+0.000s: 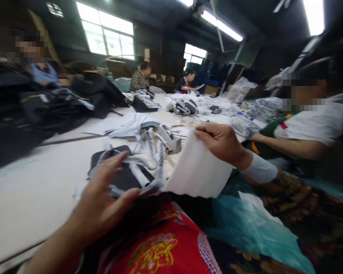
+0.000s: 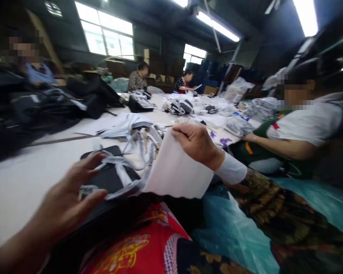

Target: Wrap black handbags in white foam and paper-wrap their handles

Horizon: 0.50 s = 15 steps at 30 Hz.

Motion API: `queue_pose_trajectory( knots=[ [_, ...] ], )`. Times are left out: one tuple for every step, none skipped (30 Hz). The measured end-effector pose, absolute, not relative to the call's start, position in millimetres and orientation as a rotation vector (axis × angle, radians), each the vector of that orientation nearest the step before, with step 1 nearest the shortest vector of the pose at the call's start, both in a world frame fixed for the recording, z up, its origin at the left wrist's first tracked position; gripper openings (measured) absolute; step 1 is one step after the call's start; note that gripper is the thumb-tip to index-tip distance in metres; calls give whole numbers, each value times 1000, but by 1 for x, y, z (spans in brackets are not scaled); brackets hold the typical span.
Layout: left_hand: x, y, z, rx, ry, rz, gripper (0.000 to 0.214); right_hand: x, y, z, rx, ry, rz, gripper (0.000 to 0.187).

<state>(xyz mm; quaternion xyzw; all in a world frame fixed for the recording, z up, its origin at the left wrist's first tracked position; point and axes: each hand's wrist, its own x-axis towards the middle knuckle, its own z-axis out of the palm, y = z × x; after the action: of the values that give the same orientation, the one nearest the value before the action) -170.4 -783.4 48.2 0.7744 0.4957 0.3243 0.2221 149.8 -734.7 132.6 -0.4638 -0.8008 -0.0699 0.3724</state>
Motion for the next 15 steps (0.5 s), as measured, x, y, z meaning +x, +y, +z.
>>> queue_pose_trajectory(
  knots=[
    [-167,-791,49,2102,1283,912,70,121,-733,134,-1087,-2098,-123,19],
    [-161,-796,48,2040,1115,922,69,98,-731,135,-998,-2130,-80,19],
    [-156,-799,45,1971,1107,938,48,82,-730,135,-922,-2153,-50,19],
    [-153,-800,41,1933,1141,921,28,71,-727,133,-864,-2164,-35,20],
    [-154,-798,36,1844,1185,976,25,65,-723,130,-833,-2157,-33,22],
    [-158,-797,31,1727,1241,1044,26,65,-717,125,-830,-2132,-32,29],
    [-165,-795,26,1587,1283,1126,26,67,-711,118,-861,-2091,-18,41],
    [-174,-793,21,1424,1304,1228,26,71,-703,108,-929,-2035,32,56],
    [-184,-791,17,1262,1303,1322,27,75,-696,96,-1026,-1972,149,69],
    [-193,-788,14,1119,1284,1401,31,77,-690,82,-1128,-1899,347,79],
    [-201,-786,12,1010,1257,1460,34,77,-686,68,-1213,-1819,625,84],
    [-206,-783,11,939,1233,1498,37,75,-684,54,-1252,-1726,947,84],
    [-210,-780,10,909,1216,1511,39,70,-683,42,-1242,-1615,1255,79],
    [-212,-777,10,916,1210,1505,40,64,-683,32,-1194,-1496,1514,71],
    [-214,-774,11,953,1216,1484,41,58,-683,25,-1132,-1382,1690,62]
  ],
)
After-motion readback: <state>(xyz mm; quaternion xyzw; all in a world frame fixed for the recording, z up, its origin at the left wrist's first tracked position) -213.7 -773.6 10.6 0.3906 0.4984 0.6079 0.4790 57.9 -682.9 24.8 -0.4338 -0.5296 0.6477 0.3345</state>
